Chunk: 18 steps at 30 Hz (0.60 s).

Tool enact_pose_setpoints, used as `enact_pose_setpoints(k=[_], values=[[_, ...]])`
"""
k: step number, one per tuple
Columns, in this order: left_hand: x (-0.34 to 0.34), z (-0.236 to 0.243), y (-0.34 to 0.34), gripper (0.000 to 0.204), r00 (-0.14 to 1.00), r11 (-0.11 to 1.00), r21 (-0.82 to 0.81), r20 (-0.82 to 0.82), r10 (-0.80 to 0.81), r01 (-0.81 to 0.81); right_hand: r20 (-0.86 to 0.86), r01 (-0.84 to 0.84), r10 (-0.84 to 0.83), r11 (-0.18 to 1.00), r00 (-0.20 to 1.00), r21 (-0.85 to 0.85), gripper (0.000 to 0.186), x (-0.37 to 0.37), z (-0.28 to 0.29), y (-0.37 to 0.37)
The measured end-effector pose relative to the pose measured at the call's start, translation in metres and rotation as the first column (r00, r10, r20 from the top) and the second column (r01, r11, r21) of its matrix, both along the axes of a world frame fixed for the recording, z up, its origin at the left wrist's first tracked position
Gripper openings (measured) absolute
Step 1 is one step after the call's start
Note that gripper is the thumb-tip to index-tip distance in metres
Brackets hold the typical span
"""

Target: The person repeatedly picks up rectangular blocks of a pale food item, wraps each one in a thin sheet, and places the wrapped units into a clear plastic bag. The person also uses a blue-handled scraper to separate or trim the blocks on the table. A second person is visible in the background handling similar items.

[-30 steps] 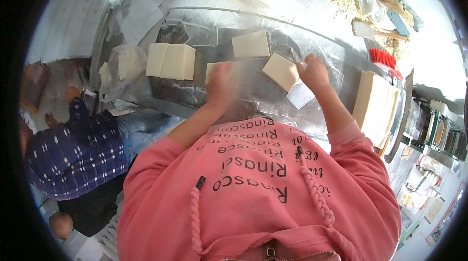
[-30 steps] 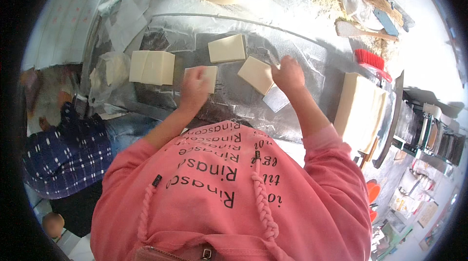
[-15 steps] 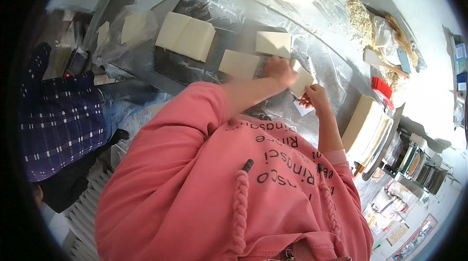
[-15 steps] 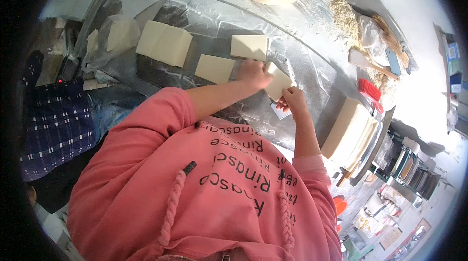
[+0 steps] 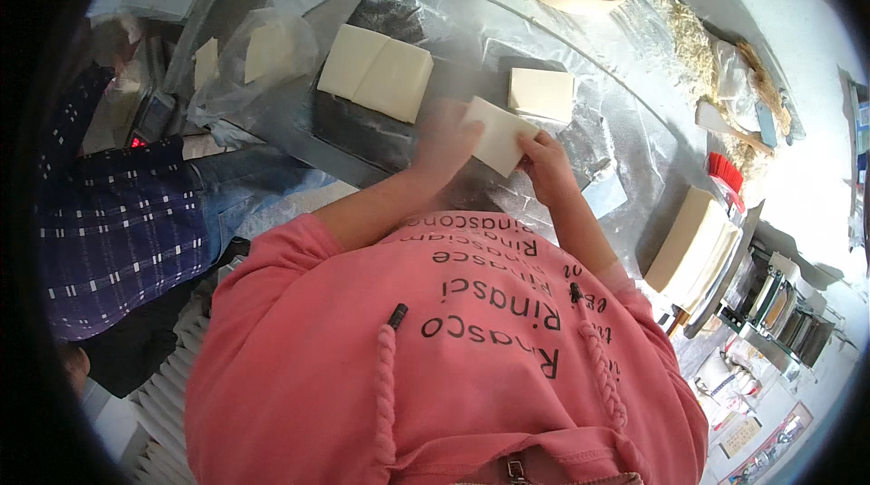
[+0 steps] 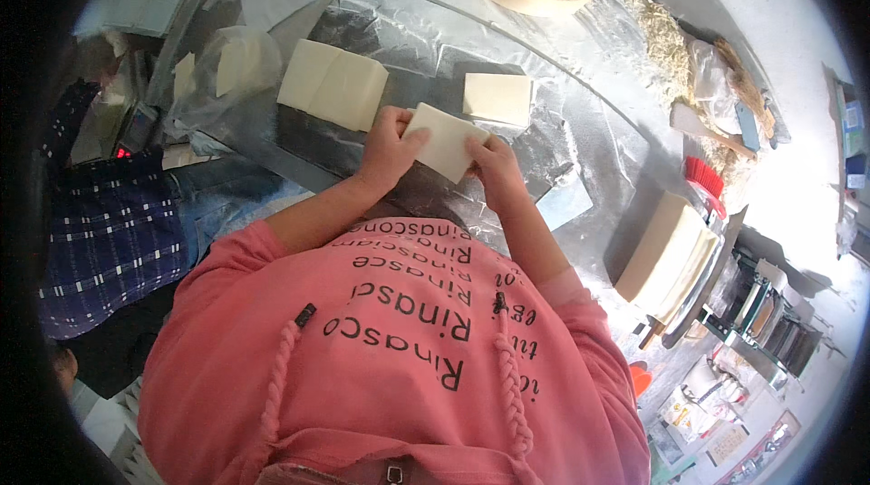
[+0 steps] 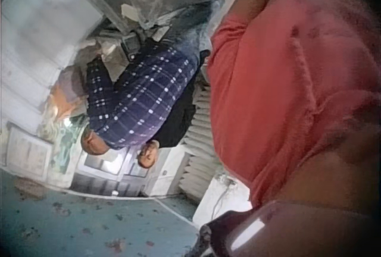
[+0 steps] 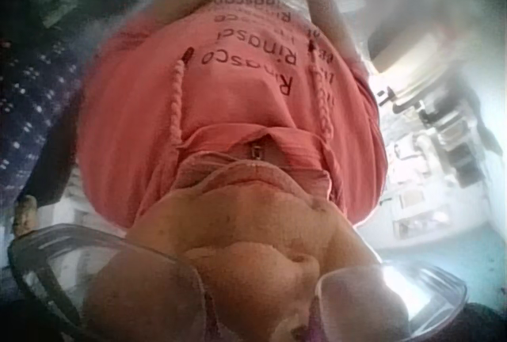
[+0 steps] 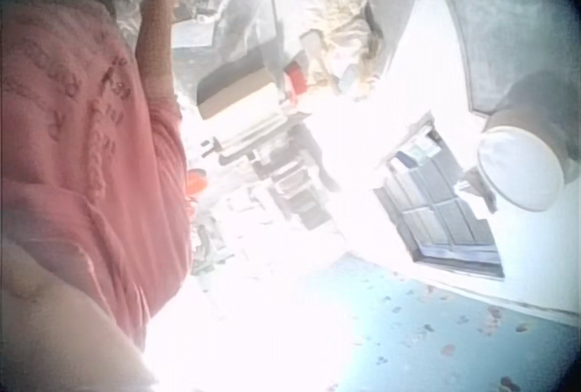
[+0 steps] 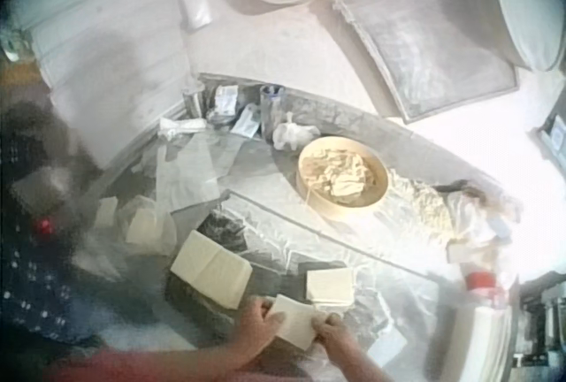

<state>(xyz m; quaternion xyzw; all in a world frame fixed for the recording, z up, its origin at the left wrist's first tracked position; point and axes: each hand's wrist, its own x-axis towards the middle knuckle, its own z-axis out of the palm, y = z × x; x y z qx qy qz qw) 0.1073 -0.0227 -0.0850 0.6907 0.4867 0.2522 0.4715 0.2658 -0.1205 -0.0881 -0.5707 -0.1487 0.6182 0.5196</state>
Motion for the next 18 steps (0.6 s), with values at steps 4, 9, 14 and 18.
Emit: enact_pose_setpoints(k=[4,9,14,18], values=[[-0.013,-0.011,0.014,0.033,0.989,0.994,-0.11,-0.145,0.015,-0.031,0.673,-0.02,0.228,0.953,0.703,-0.302,0.031,-0.016,-0.022,0.033],[-0.006,0.021,-0.004,0.034,0.968,0.918,0.385,-0.251,0.002,0.098,0.869,0.025,0.124,0.988,0.479,-0.155,0.035,-0.006,-0.019,0.027],[0.041,0.012,0.018,0.029,0.955,0.872,0.393,-0.17,-0.243,0.292,0.983,0.265,-0.054,0.964,0.176,0.006,0.034,0.064,-0.014,0.023],[0.096,-0.021,0.059,0.02,0.976,0.826,-0.521,0.085,-0.201,0.216,0.858,0.13,0.213,0.944,0.467,-0.304,0.031,0.098,-0.026,0.037]])
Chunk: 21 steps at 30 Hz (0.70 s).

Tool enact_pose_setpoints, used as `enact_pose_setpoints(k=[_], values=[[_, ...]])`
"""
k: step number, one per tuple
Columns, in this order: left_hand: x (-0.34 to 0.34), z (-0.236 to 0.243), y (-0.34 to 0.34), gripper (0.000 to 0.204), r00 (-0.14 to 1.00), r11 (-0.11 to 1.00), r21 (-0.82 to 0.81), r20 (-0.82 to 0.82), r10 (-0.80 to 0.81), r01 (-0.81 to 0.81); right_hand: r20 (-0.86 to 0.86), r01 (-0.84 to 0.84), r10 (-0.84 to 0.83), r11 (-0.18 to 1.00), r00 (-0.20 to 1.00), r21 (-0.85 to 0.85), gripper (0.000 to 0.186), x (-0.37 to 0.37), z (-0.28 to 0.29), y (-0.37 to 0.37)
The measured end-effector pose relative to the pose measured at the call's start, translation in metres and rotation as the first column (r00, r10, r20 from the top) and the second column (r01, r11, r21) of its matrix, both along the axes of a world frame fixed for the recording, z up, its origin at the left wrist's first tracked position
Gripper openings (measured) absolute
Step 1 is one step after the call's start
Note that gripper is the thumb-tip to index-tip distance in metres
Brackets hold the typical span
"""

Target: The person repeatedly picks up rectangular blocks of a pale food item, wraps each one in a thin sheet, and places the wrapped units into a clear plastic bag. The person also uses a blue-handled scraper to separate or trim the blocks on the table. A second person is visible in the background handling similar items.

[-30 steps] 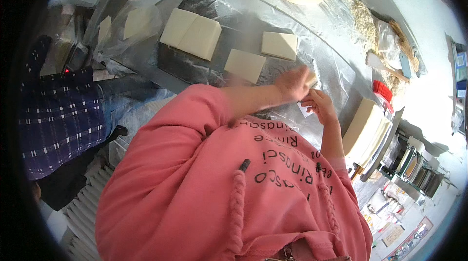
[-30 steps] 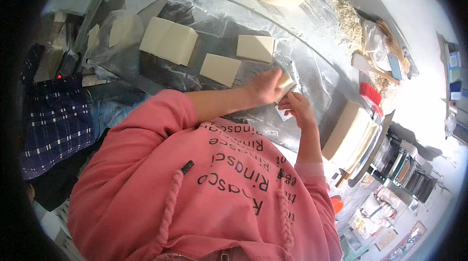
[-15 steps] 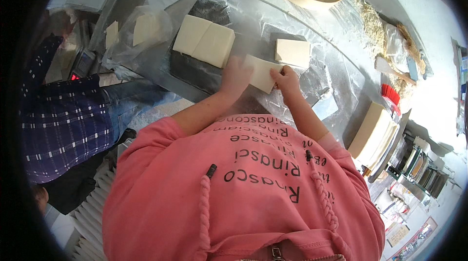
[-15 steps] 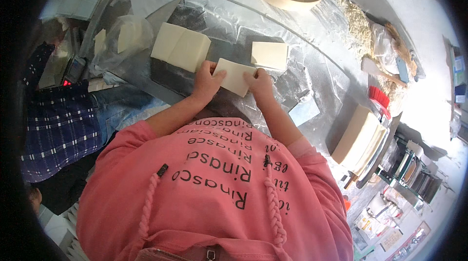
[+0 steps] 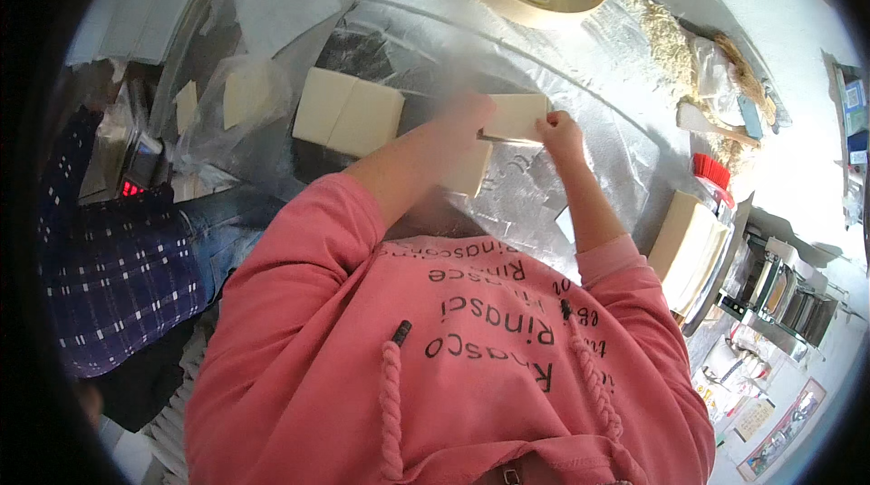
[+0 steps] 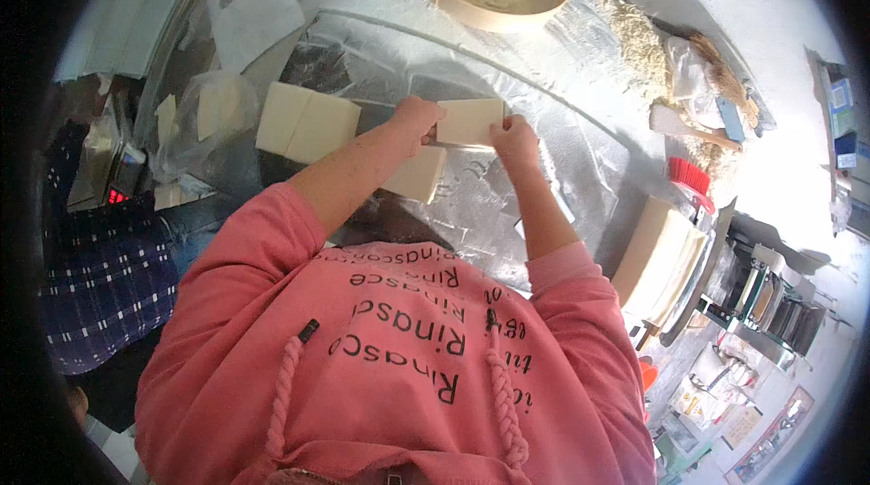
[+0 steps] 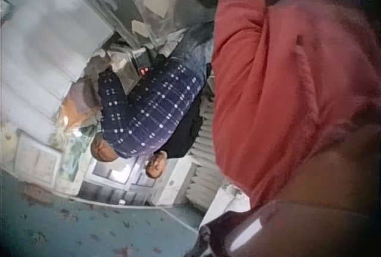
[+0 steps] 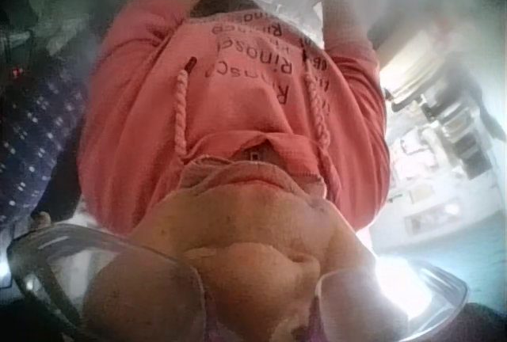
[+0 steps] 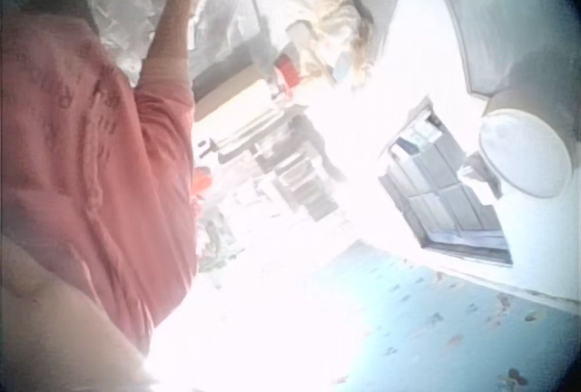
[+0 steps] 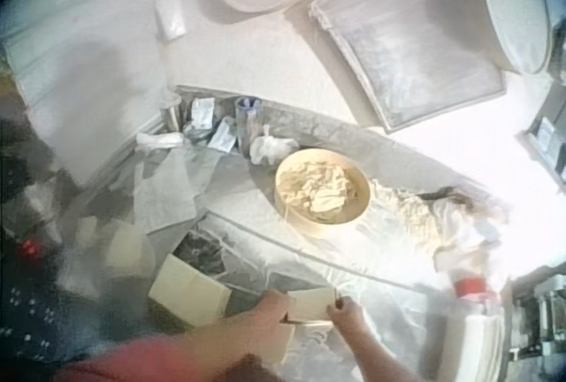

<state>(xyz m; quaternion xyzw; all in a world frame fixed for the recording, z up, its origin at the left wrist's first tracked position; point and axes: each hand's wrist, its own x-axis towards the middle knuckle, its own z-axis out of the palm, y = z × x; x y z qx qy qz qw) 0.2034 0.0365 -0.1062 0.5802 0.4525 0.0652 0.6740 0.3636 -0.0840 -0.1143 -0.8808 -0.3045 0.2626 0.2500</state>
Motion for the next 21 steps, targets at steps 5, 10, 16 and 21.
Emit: enact_pose_setpoints(k=[5,10,16,21], values=[[0.032,0.008,0.002,0.015,0.998,0.997,0.069,-0.057,0.022,-0.018,0.071,-0.033,0.037,0.997,0.997,-0.064,0.033,0.004,-0.001,0.005],[0.047,0.052,-0.018,0.028,0.949,0.742,0.609,-0.056,-0.312,0.28,-0.679,0.156,-0.036,0.981,0.733,0.116,0.046,0.015,0.03,-0.018],[-0.004,0.091,-0.019,0.035,0.944,0.853,0.503,0.193,-0.267,0.138,-0.921,0.352,0.284,0.861,0.268,0.367,0.052,-0.02,0.064,-0.043],[-0.078,0.064,-0.035,0.032,0.989,0.853,0.519,-0.147,0.018,0.061,-0.855,0.133,0.098,0.972,0.509,0.191,0.036,-0.08,0.048,-0.031]])
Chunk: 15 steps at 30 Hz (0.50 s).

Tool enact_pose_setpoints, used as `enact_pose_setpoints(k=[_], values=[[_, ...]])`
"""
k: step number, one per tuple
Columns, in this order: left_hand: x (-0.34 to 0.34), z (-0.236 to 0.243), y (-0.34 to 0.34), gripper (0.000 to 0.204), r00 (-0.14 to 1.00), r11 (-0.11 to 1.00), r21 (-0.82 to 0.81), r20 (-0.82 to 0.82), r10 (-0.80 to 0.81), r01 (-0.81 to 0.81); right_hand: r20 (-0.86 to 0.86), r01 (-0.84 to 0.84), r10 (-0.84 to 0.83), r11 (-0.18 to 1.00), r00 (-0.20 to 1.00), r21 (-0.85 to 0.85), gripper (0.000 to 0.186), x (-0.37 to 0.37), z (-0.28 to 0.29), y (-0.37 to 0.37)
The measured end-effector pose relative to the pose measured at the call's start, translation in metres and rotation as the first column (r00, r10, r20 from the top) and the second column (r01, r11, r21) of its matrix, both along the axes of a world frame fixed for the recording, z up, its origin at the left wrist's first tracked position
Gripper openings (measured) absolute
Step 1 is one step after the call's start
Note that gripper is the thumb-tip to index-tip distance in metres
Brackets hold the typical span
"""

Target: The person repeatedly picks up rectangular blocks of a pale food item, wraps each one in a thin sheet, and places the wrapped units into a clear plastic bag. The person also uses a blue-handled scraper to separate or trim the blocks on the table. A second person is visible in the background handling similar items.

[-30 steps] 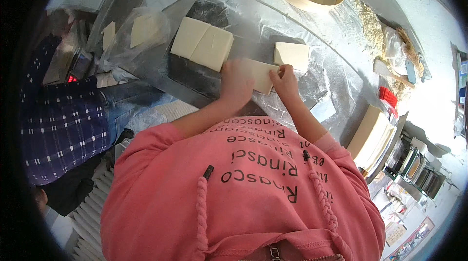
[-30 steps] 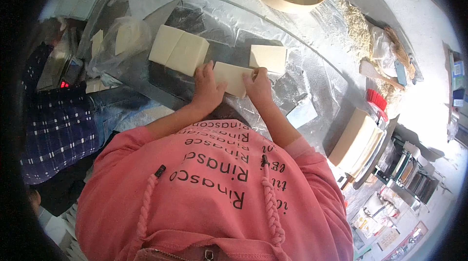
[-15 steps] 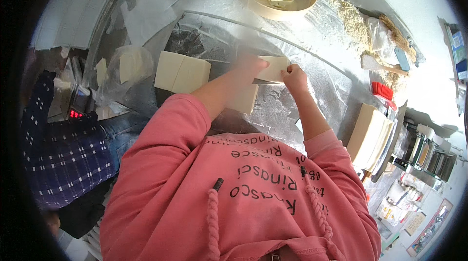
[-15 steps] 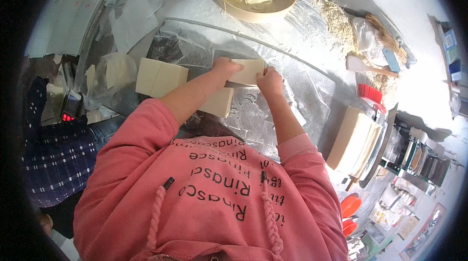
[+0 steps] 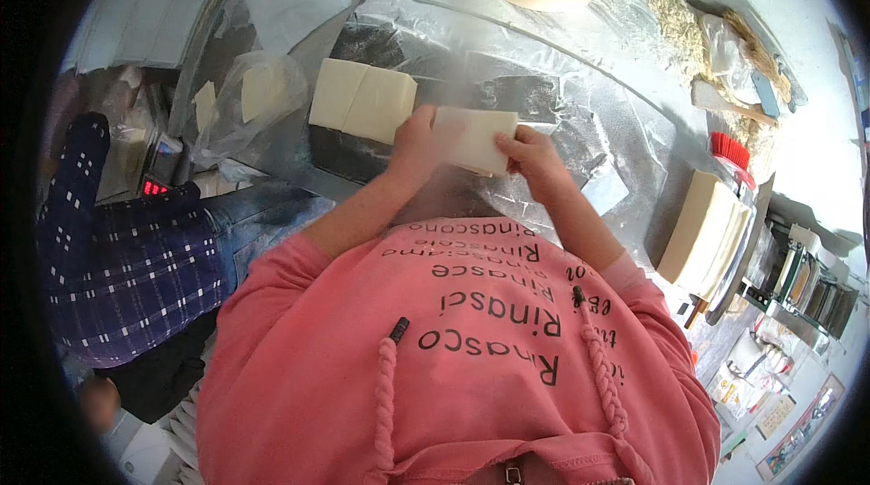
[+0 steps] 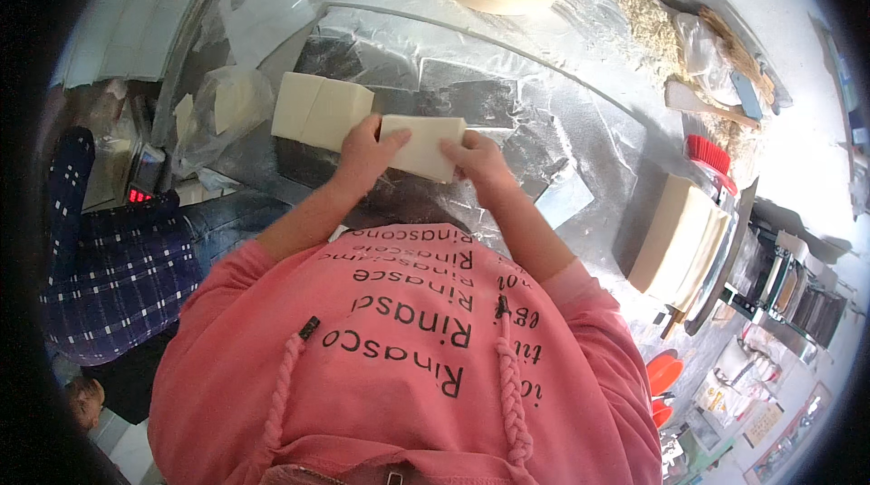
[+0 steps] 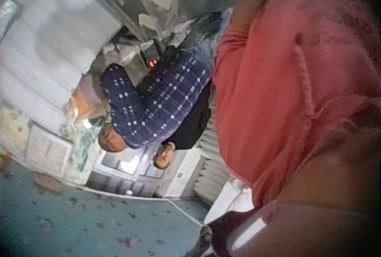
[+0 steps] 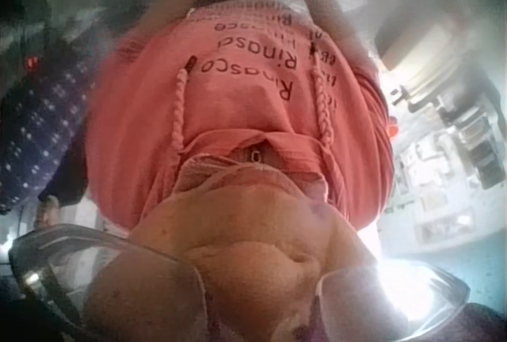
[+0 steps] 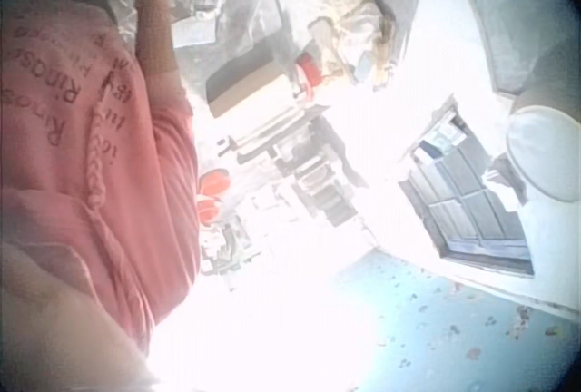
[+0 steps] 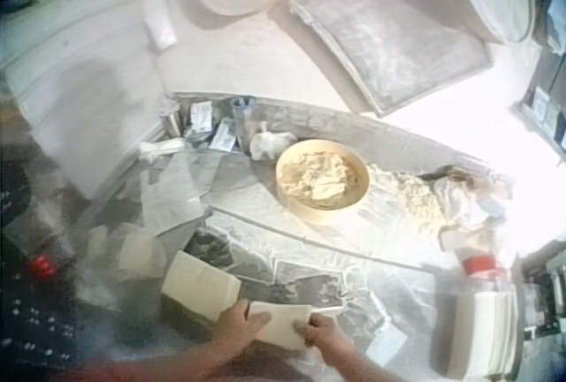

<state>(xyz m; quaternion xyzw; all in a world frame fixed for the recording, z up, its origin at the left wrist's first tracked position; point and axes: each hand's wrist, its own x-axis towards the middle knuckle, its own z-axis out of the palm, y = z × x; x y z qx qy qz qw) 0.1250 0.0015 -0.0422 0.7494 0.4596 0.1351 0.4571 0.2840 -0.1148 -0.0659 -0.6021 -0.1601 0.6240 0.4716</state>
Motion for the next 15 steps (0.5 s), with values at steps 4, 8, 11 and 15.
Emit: enact_pose_setpoints(k=[4,8,11,15], values=[[-0.016,-0.032,-0.025,0.044,0.989,0.965,0.249,-0.105,0.109,-0.08,0.622,-0.006,0.102,0.988,0.776,-0.154,0.038,-0.028,-0.019,0.011],[-0.017,-0.045,-0.035,0.056,0.986,0.884,0.463,-0.103,0.13,-0.069,0.786,0.061,0.007,0.997,0.618,-0.056,0.038,-0.034,-0.025,0.007],[-0.016,-0.048,-0.028,0.048,0.982,0.984,0.088,-0.099,0.163,-0.154,0.729,0.08,-0.027,0.996,0.684,-0.039,0.036,-0.035,-0.029,0.0],[-0.009,-0.054,-0.014,0.038,0.978,0.997,-0.071,-0.208,0.011,-0.026,0.752,-0.026,0.018,1.0,0.658,-0.002,0.038,-0.036,-0.049,-0.004]])
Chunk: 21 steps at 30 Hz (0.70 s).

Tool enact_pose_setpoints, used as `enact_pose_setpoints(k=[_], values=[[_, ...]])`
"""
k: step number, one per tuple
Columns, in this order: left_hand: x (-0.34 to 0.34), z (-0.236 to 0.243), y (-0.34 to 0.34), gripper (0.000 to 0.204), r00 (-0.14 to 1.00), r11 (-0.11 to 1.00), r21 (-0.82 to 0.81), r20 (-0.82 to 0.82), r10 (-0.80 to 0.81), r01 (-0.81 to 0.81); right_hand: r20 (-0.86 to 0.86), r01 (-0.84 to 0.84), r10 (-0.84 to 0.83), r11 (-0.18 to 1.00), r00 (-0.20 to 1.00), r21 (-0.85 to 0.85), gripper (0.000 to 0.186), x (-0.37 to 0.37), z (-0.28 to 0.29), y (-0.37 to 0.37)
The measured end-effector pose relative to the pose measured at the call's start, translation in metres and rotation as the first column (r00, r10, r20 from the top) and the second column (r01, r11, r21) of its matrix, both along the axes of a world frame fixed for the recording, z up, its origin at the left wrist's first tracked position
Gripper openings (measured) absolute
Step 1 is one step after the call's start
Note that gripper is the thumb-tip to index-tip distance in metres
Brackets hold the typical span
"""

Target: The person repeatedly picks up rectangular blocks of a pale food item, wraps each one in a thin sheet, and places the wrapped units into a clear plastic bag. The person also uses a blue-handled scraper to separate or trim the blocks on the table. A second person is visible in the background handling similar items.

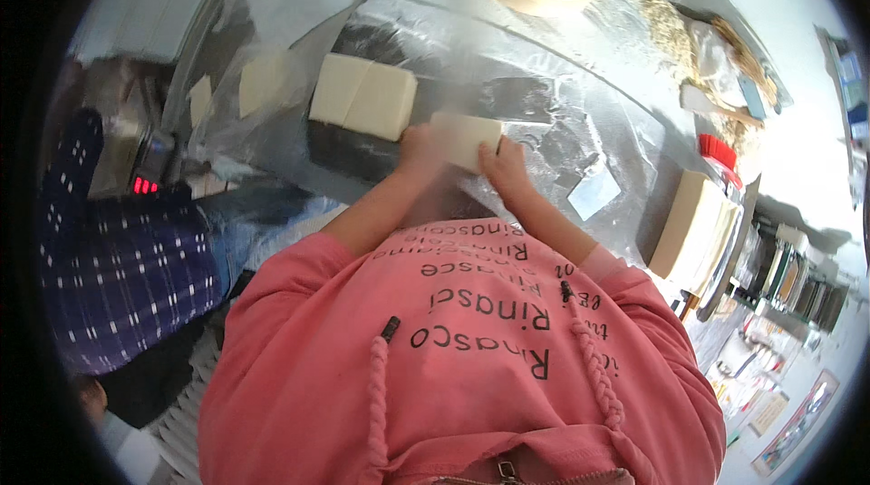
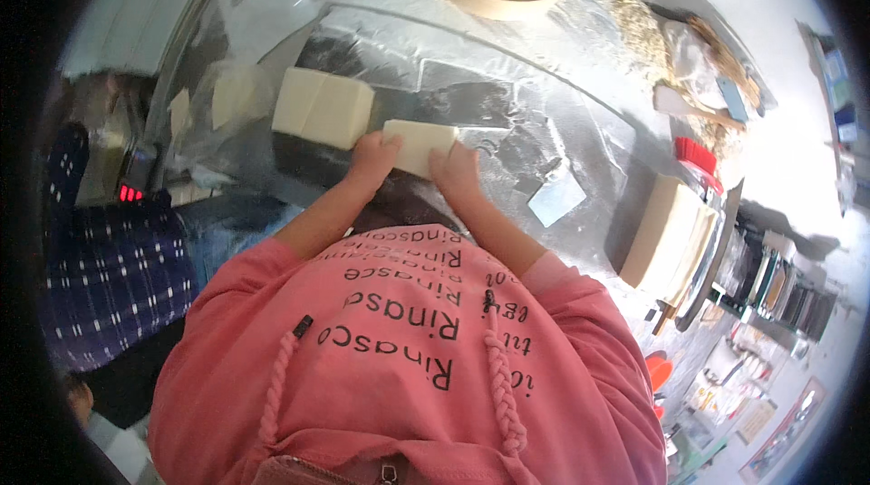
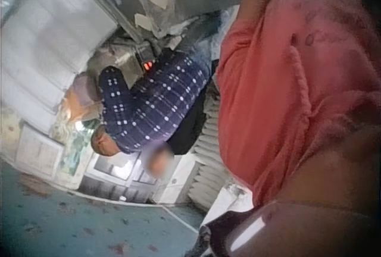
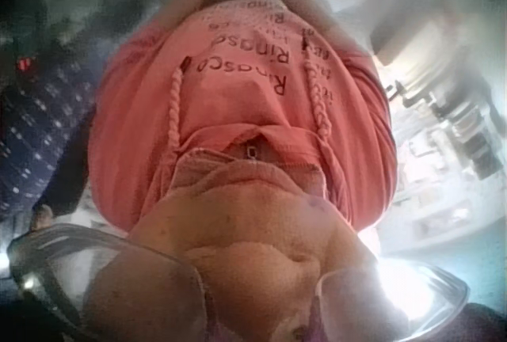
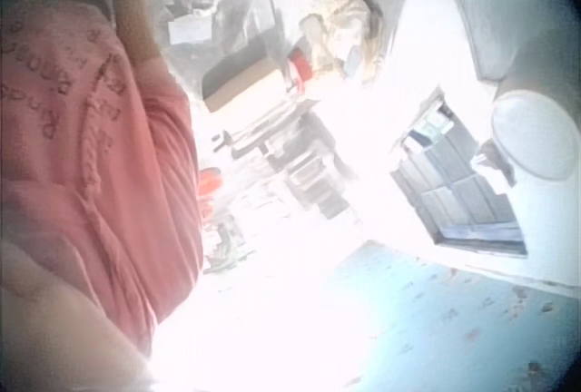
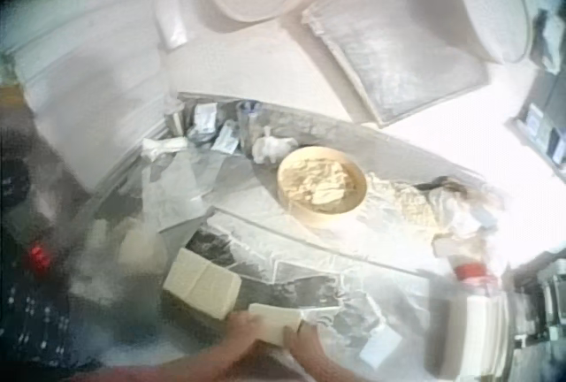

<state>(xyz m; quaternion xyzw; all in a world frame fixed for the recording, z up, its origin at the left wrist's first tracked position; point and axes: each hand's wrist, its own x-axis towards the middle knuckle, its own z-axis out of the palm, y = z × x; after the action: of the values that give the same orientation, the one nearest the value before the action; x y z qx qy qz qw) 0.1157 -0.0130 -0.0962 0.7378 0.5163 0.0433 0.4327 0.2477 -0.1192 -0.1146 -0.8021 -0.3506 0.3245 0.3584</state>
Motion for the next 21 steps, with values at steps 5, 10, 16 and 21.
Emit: enact_pose_setpoints(k=[5,10,16,21], values=[[0.004,0.001,0.002,0.034,0.962,0.895,-0.4,0.095,0.255,-0.198,-0.083,0.048,-0.052,0.998,0.995,-0.04,0.043,0.001,-0.029,0.002],[0.009,0.018,0.008,0.036,0.951,0.822,-0.535,0.103,0.293,-0.195,0.16,-0.211,0.268,0.929,0.95,-0.304,0.045,0.002,-0.036,0.014],[0.04,0.019,0.018,0.037,0.949,0.756,-0.626,0.077,0.306,-0.193,-0.085,0.026,-0.04,0.988,0.996,-0.153,0.043,0.032,-0.006,0.005],[0.055,0.028,0.018,0.032,0.955,0.663,-0.745,0.136,0.265,-0.078,-0.185,0.084,-0.13,0.967,0.974,-0.241,0.046,0.042,0.01,-0.006]])
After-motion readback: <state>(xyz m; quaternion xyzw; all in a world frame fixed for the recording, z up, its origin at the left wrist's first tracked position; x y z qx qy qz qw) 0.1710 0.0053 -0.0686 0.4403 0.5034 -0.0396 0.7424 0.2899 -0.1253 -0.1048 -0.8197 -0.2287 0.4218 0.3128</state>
